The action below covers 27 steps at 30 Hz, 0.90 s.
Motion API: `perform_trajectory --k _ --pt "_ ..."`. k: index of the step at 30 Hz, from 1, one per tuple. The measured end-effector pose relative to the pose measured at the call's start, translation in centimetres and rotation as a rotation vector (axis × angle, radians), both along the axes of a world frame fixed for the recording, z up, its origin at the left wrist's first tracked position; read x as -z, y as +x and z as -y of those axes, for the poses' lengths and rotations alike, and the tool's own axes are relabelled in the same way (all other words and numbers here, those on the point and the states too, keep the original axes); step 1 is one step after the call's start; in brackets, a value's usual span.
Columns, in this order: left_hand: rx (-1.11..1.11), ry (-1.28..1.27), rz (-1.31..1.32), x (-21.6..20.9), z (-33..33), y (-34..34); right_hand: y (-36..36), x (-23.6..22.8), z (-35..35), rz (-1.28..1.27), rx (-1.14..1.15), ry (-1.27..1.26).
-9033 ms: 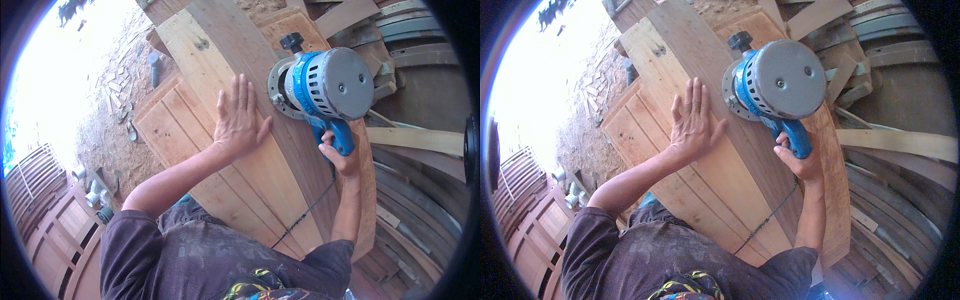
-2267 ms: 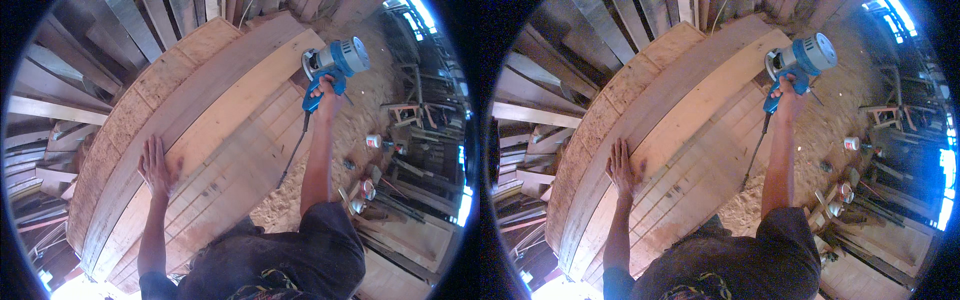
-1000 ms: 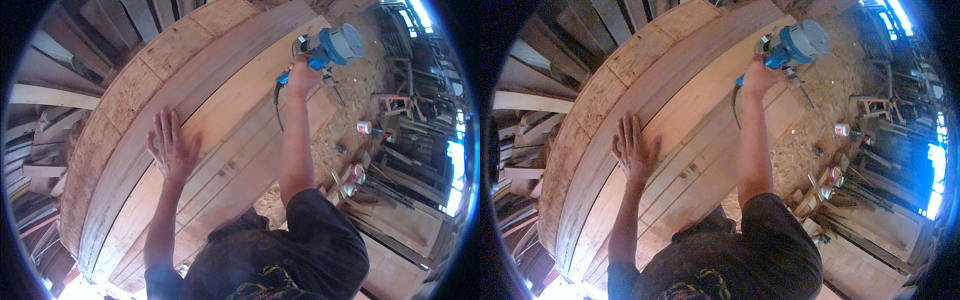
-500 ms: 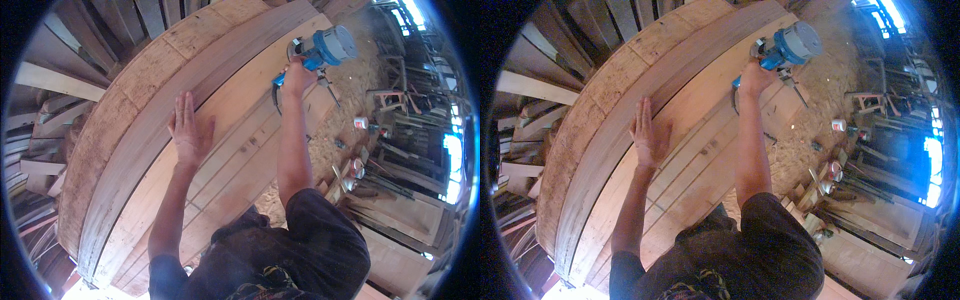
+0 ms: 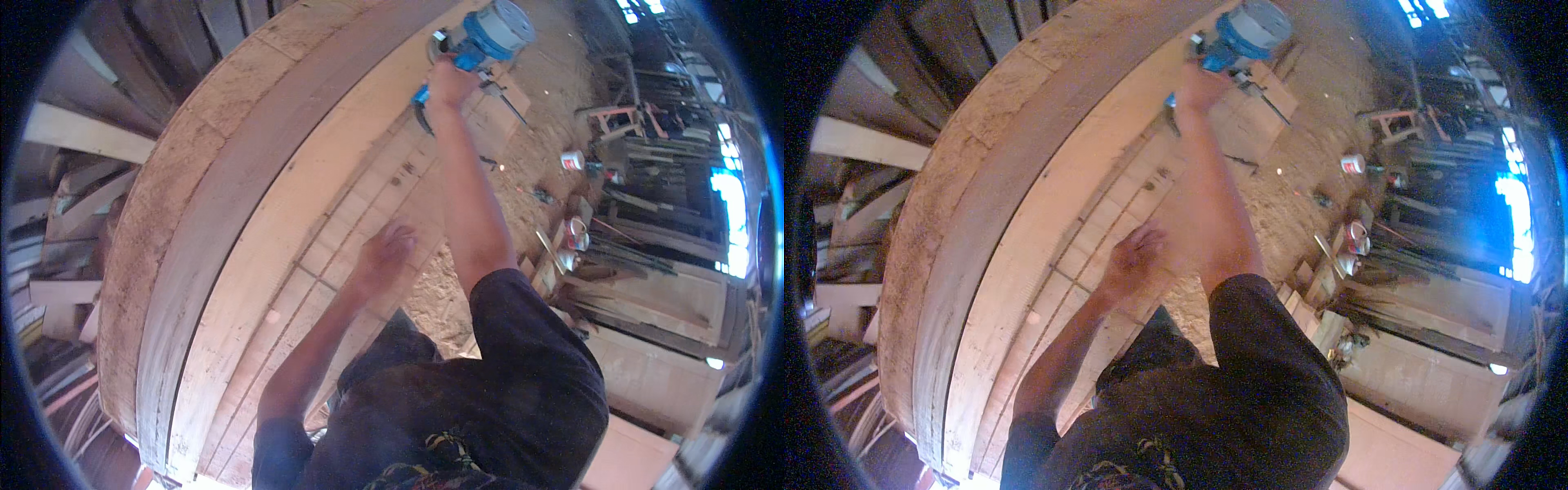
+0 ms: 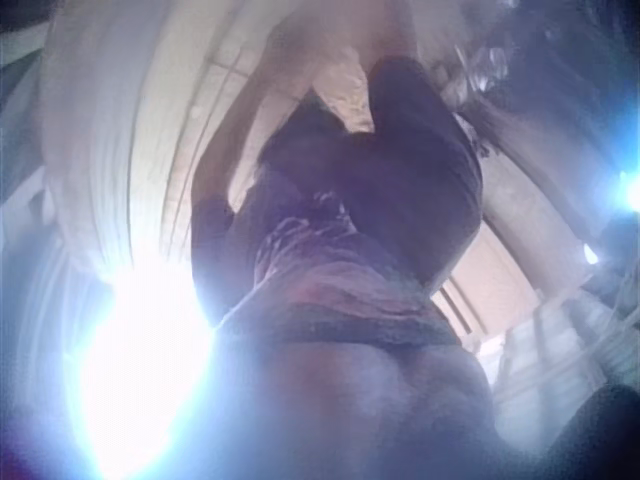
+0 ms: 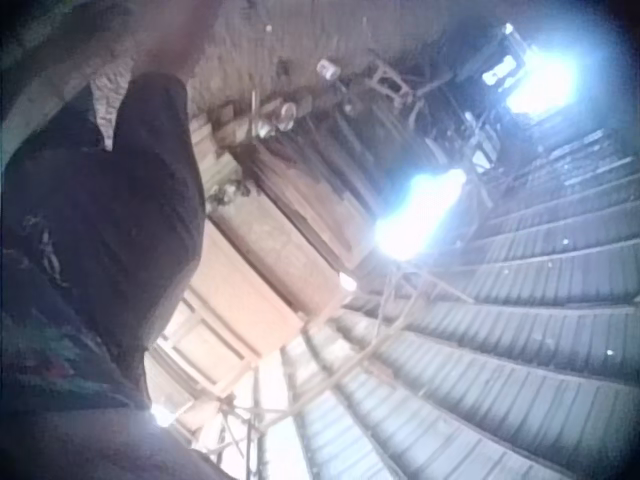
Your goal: The person marks lines on a large wooden panel with a pencil and ruler, then uses a handheld electric router to cut grooves along the marked lines. A narrow wooden strip is placed on the panel as a guide, and the router is moved steadily along it to create a continuous groove.
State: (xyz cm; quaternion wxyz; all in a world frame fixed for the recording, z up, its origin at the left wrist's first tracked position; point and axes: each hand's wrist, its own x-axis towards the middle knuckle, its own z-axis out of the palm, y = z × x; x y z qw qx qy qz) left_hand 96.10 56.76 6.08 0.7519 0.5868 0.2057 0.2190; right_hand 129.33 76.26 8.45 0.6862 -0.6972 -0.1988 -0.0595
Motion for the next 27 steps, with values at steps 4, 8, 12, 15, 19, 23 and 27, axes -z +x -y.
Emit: perform_trajectory --k 4,8,12,15,19,23,27 --pt "0.096 -0.273 0.146 -0.6 -0.1 11.7 -1.1 -0.2 0.5 0.099 0.029 -0.017" --pt "-0.093 -0.432 0.452 5.6 3.5 23.3 -4.4 -2.7 0.1 0.061 0.0 0.016" --pt "-0.001 -0.421 0.367 5.6 6.3 26.9 -4.3 -3.2 0.9 0.073 0.094 -0.09" --pt "0.747 -0.527 0.535 5.8 1.5 23.0 -5.2 -2.6 0.3 0.001 0.066 -0.055" --pt "0.71 -0.663 0.085 0.0 4.3 13.1 -5.4 -3.5 0.5 -0.006 0.036 -0.064" --pt "0.553 -0.768 -0.316 -2.6 5.7 1.2 -4.0 -3.0 0.9 0.136 0.053 -0.109" --pt "0.437 -0.594 -0.303 -2.5 6.8 -8.3 -5.0 -3.5 0.8 0.017 0.045 -0.078"
